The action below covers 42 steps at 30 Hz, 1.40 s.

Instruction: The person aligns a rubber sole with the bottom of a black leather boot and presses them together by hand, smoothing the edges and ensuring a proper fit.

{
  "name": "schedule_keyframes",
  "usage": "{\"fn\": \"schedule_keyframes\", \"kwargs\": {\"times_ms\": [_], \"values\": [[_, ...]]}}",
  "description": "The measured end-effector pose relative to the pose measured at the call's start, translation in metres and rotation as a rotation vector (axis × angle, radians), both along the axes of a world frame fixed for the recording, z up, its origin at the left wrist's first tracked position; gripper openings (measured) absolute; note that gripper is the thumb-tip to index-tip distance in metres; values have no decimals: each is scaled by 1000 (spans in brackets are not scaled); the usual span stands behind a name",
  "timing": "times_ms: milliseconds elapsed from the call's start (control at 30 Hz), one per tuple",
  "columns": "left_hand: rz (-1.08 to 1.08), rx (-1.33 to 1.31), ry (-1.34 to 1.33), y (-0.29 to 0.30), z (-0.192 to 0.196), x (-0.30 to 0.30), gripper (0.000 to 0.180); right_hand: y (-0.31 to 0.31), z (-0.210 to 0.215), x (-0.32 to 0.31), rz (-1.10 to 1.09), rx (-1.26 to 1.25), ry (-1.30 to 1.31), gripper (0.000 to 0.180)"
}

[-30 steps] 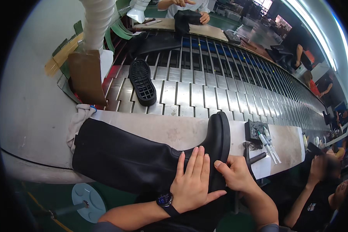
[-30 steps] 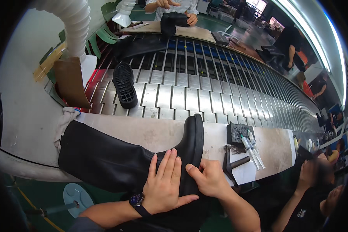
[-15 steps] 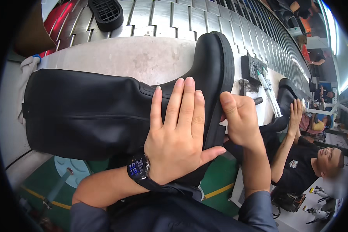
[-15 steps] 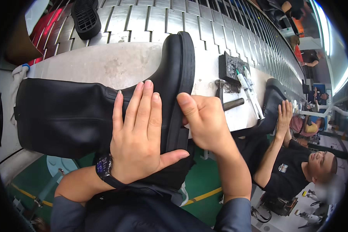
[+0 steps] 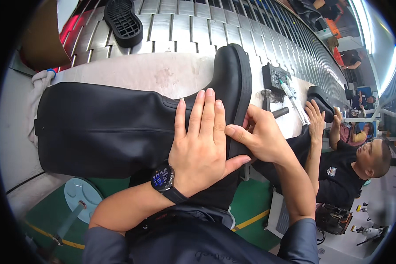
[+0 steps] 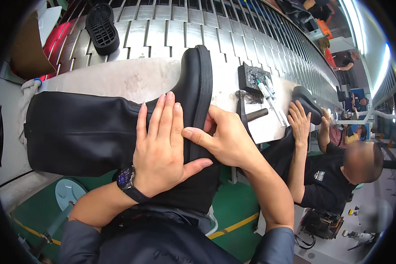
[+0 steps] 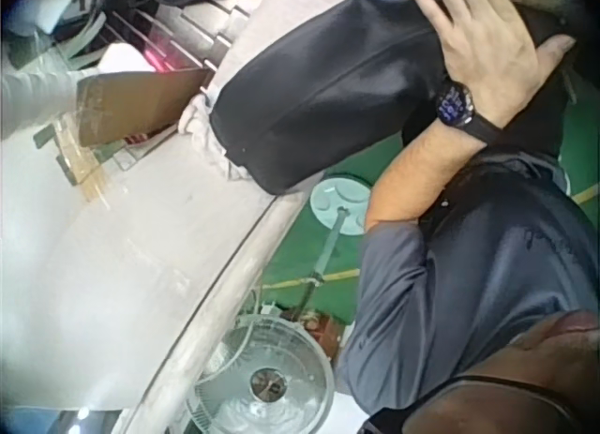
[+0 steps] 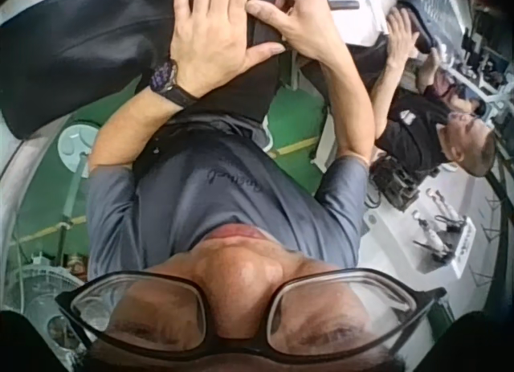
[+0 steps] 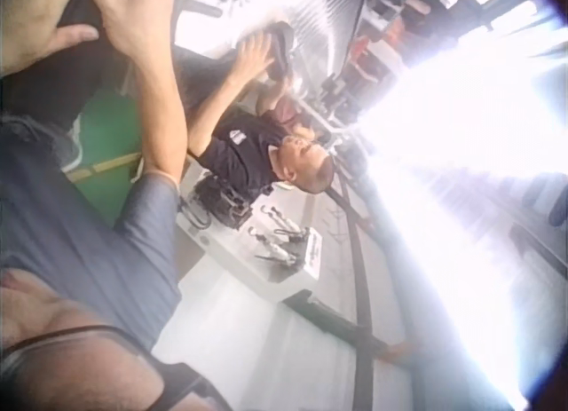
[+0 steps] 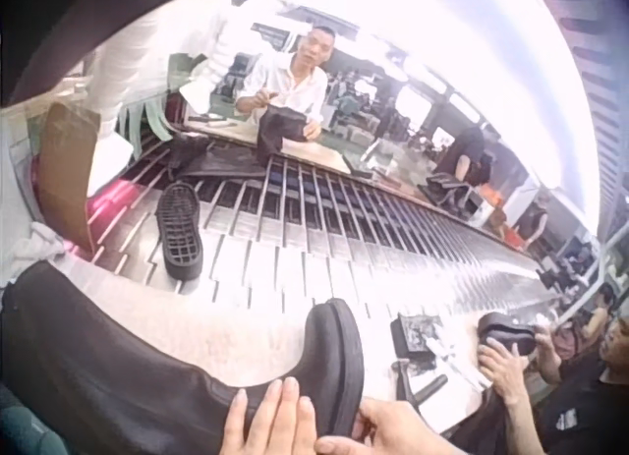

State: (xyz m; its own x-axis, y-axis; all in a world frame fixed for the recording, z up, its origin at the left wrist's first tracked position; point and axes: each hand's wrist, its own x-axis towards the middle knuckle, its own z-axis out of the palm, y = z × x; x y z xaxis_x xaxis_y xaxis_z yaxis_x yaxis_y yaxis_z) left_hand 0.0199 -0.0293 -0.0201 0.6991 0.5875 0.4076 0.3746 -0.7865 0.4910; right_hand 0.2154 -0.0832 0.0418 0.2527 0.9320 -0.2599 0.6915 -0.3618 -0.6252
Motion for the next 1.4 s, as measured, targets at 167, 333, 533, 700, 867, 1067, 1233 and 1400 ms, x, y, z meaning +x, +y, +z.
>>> {"fn": "schedule_keyframes", "kwargs": {"times_ms": [167,333,533,700,867,1067,1233,1400], "values": [[-96,-51,89,15,13,-15,122,9,-12,23,-69,120,174,53],[-121,-62,125,29,9,-15,144,-10,-33,44,161,10,358,66],[-133,-48,176,30,8,-14,150,-3,-16,21,-58,-55,428,62],[-112,-75,212,34,26,-8,140,30,-21,48,-229,209,376,59],[-17,-70,158,39,17,22,136,124,-28,59,-459,512,737,76],[-45,-110,14,42,10,23,138,170,-23,52,-90,273,640,63],[-44,-87,15,44,2,21,134,180,-14,39,-54,221,119,49],[-30,42,-78,50,7,32,123,169,-15,69,-350,619,263,40]]}}
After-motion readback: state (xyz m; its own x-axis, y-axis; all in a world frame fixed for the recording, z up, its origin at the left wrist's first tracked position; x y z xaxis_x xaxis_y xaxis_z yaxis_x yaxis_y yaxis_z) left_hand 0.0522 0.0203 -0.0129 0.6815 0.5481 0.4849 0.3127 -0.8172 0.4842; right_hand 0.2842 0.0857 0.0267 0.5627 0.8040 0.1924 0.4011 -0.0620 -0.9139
